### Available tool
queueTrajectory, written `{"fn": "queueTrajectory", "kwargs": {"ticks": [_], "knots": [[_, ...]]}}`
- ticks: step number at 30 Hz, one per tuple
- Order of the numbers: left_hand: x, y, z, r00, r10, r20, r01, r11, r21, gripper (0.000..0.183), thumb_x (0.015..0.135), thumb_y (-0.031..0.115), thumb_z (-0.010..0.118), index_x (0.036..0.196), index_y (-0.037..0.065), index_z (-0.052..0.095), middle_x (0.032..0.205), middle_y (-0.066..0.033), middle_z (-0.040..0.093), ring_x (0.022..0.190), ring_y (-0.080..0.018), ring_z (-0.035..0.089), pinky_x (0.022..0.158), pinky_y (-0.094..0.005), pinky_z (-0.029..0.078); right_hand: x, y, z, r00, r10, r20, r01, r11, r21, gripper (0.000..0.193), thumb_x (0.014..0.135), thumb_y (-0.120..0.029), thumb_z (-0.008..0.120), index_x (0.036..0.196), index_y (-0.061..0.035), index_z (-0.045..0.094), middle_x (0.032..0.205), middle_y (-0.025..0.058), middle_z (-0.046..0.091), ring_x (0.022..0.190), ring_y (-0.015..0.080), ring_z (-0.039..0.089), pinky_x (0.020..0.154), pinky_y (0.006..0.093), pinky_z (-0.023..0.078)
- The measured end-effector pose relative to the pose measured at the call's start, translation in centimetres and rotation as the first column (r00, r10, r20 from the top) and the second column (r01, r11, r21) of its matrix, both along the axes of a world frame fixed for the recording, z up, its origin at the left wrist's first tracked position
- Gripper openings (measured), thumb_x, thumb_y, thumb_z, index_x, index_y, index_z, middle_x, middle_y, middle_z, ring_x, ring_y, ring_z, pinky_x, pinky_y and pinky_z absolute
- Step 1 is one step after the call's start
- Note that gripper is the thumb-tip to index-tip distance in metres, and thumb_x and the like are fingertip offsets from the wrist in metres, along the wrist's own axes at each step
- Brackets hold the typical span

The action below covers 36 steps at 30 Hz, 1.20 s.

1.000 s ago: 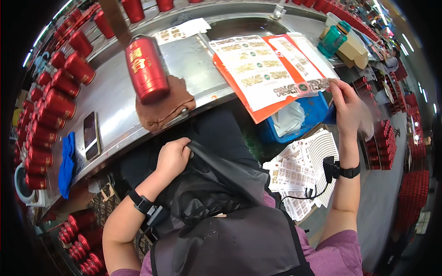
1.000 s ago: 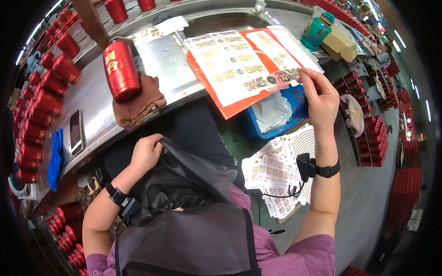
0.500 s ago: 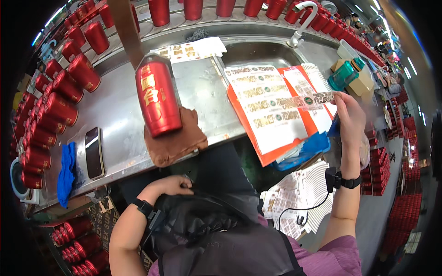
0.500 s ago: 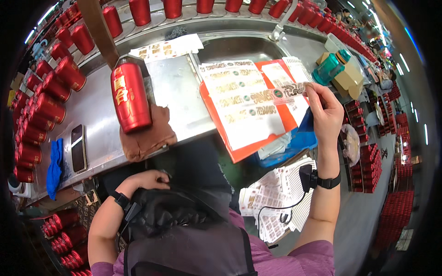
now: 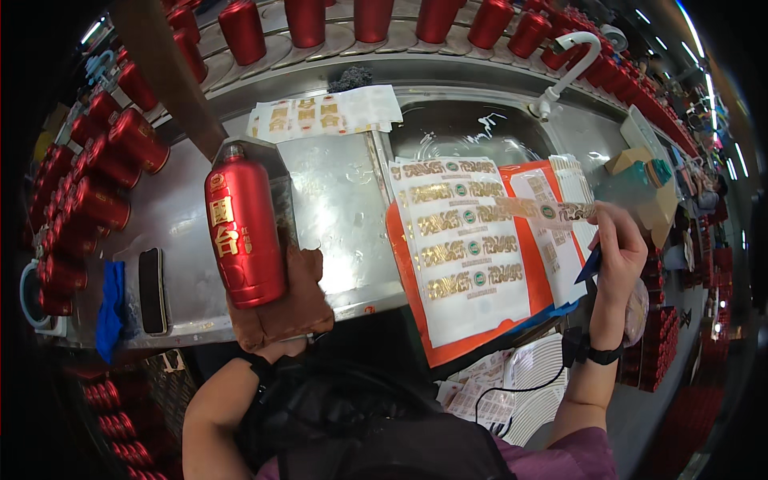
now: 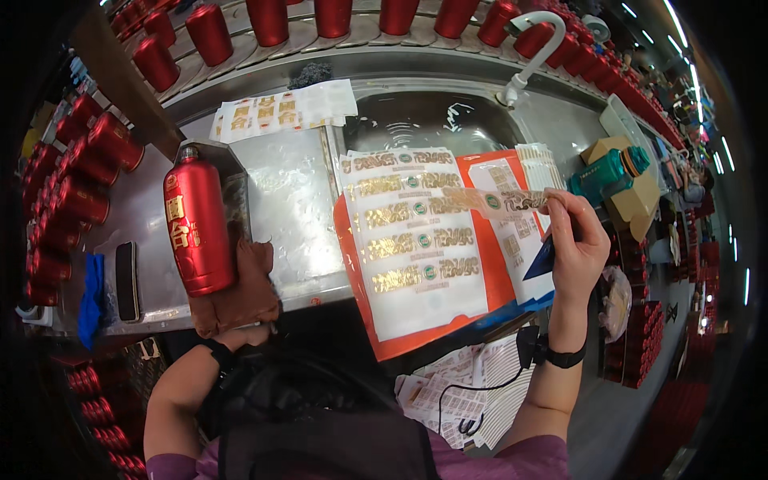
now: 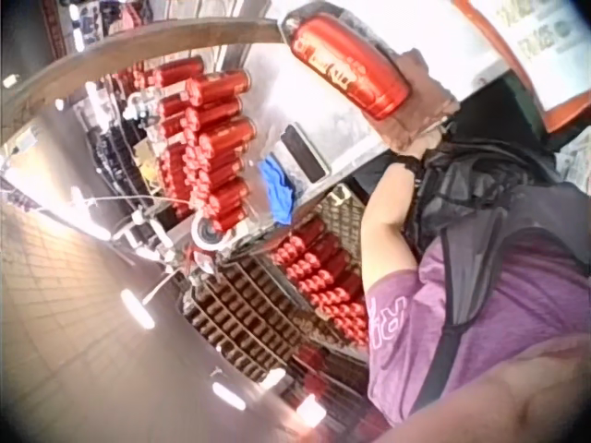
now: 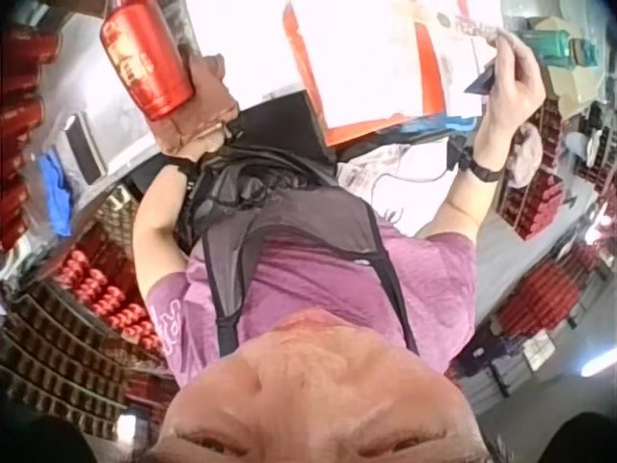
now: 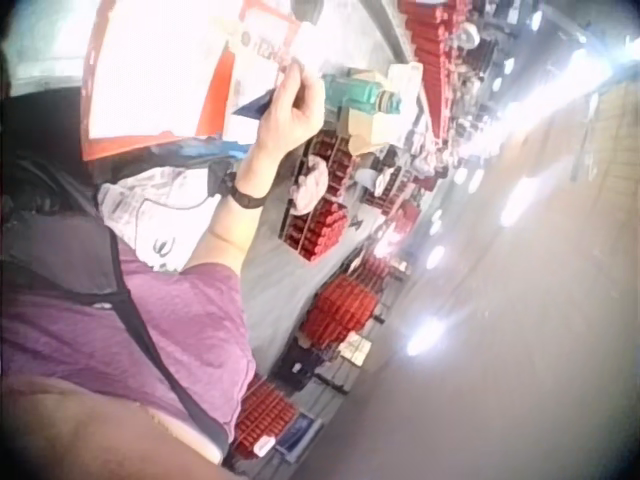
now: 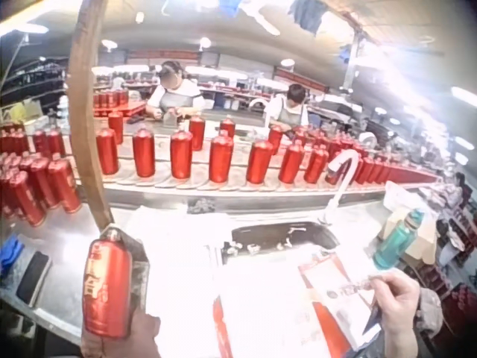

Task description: Applying gold-colored labels and decorative stickers to red liquor bottles on an assembly line.

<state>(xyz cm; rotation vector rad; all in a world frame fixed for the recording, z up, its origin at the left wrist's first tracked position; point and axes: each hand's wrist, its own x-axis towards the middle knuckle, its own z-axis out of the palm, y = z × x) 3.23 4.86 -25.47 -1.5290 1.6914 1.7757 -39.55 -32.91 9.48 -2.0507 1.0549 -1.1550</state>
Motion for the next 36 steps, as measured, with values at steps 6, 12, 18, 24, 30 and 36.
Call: {"fn": "queueTrajectory", "kwargs": {"ticks": [6,12,18,24,30,36], "knots": [[0.6,-3.1,7.0,0.921,0.265,0.285,-0.18,0.94,-0.291,0.046,0.097,0.021,0.057,0.138,0.001,0.054,0.125,-0.0187,0.064,0.115,-0.0304,0.062,0.096,-0.0413,0.049,0.3,-1.8,-2.0,0.996,0.059,0.064,-0.061,0.997,0.042,0.015,0.101,-0.002,0.064,0.112,0.0042,0.073,0.099,0.0052,0.07,0.079,0.0046,0.06,0.065,0.0175,0.043],[-4.6,-7.6,4.5,0.672,0.597,0.437,-0.044,0.622,-0.782,0.039,0.095,0.015,0.054,0.13,0.0,0.06,0.115,-0.0204,0.067,0.107,-0.0332,0.065,0.088,-0.0433,0.053,0.3,-2.8,-2.2,0.997,0.043,0.07,-0.044,0.999,0.013,0.018,0.102,-0.003,0.063,0.115,0.0046,0.072,0.103,0.006,0.072,0.086,0.0064,0.064,0.071,0.0184,0.047],[-9.1,-6.4,3.2,0.655,0.571,0.495,0.327,0.376,-0.867,0.035,0.092,0.009,0.051,0.122,-0.001,0.066,0.105,-0.0221,0.069,0.098,-0.0359,0.069,0.08,-0.0454,0.056,-0.5,-0.5,-0.1,0.982,0.074,0.173,-0.067,0.997,-0.047,0.018,0.102,-0.004,0.065,0.116,0.0052,0.072,0.11,0.0082,0.073,0.091,0.011,0.068,0.071,0.0205,0.05],[-11.3,-7.1,9.9,0.801,0.532,0.273,-0.255,0.717,-0.649,0.033,0.091,0.009,0.052,0.121,0.007,0.066,0.097,-0.0202,0.072,0.09,-0.0414,0.07,0.079,-0.0506,0.056,-1.3,2.7,3.8,0.984,0.135,0.12,-0.126,0.989,-0.077,0.019,0.101,-0.003,0.065,0.116,0.0052,0.072,0.112,0.0088,0.072,0.091,0.0099,0.067,0.066,0.0198,0.047],[-16.8,-12.1,13.1,0.984,0.072,-0.161,-0.174,0.255,-0.951,0.025,0.094,0.017,0.06,0.114,0.003,0.06,0.108,-0.0154,0.061,0.105,-0.0347,0.061,0.089,-0.0422,0.054,0.7,5.5,6.6,0.975,0.219,0.029,-0.214,0.969,-0.122,0.018,0.101,-0.003,0.064,0.116,0.0055,0.071,0.105,0.0072,0.071,0.086,0.0078,0.064,0.065,0.0189,0.045],[-18.8,-16.5,11.4,0.955,-0.088,0.284,0.237,0.8,-0.551,0.061,0.102,0.037,0.055,0.156,0.012,0.044,0.144,-0.0224,0.056,0.134,-0.0423,0.053,0.119,-0.0583,0.029,4.3,6.7,10.0,0.969,0.248,-0.002,-0.248,0.968,-0.026,0.021,0.101,-0.011,0.067,0.115,0.0032,0.072,0.094,0.0035,0.071,0.079,0.0047,0.06,0.063,0.0181,0.041]]}}
